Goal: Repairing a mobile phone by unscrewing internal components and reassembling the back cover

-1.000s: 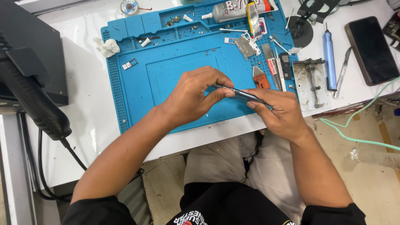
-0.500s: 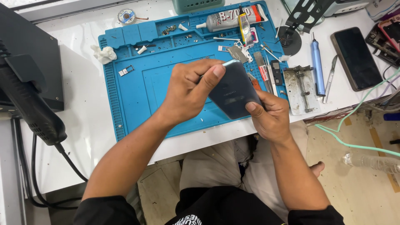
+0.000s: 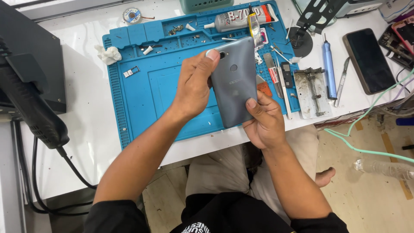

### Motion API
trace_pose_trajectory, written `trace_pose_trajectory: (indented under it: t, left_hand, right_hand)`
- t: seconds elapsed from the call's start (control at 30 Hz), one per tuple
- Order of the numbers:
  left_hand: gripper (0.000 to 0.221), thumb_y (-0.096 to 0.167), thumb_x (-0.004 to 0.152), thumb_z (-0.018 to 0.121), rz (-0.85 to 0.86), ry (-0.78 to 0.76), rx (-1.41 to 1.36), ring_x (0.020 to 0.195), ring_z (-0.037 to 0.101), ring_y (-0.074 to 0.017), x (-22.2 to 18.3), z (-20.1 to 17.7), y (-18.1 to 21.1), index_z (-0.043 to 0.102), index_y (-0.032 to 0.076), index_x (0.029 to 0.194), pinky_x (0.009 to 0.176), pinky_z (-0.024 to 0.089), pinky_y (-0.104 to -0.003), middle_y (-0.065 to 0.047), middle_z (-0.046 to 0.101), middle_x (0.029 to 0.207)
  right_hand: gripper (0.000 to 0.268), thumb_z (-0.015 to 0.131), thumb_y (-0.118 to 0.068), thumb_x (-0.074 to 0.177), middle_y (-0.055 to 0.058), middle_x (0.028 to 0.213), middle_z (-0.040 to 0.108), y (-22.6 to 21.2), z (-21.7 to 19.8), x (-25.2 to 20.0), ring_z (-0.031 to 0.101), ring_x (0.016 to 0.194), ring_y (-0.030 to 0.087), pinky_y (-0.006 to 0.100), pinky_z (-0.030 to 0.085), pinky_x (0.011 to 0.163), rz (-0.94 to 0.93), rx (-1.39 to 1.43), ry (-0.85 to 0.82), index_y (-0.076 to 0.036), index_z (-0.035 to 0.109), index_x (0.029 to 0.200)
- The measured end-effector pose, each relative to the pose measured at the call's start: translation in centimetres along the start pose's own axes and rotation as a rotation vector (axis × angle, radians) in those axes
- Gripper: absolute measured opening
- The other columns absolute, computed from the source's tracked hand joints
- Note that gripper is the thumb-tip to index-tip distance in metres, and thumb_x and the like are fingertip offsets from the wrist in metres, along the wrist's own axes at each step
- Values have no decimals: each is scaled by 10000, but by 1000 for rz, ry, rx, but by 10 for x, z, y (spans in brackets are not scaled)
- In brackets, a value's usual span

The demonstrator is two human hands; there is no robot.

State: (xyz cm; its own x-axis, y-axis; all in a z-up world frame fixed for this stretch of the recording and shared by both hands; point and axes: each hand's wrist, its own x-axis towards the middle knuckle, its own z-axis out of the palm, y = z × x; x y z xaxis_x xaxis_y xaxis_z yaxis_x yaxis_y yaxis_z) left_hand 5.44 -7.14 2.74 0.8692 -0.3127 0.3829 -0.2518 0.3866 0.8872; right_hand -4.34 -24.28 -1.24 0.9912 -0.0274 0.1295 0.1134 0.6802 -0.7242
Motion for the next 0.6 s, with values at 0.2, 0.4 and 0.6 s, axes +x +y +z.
trace_pose_trajectory:
  t: [0.2, 0.4, 0.6]
  left_hand:
    - [414, 321, 1122, 414, -58, 23, -19, 688, 571, -92, -6, 5, 15, 648, 108, 856, 722, 545, -257, -29, 619, 705]
    - [85, 110, 978, 649, -64, 14, 99, 812, 640, -113, -10, 14, 36, 634, 40, 1025, 735, 596, -318, -62, 676, 825]
    - [87, 53, 954, 649, -58, 20, 111, 796, 642, -122, -11, 8, 28, 624, 25, 1032, 699, 583, -316, -78, 678, 821]
  right_hand:
    - [304, 553, 7, 1009, 263, 1060, 722, 7, 5, -6, 744, 1022, 371, 555, 625, 964, 24, 17, 69, 122, 603, 1286]
    - [305, 562, 0, 1009, 267, 1060, 724, 9, 9, -7, 746, 1012, 364, 551, 623, 970, 24, 5, 100, 116, 606, 1287]
    - [274, 572, -4, 1009, 241, 1004, 724, 2, 21, -12, 745, 970, 329, 527, 630, 947, 33, -43, 94, 117, 621, 1250]
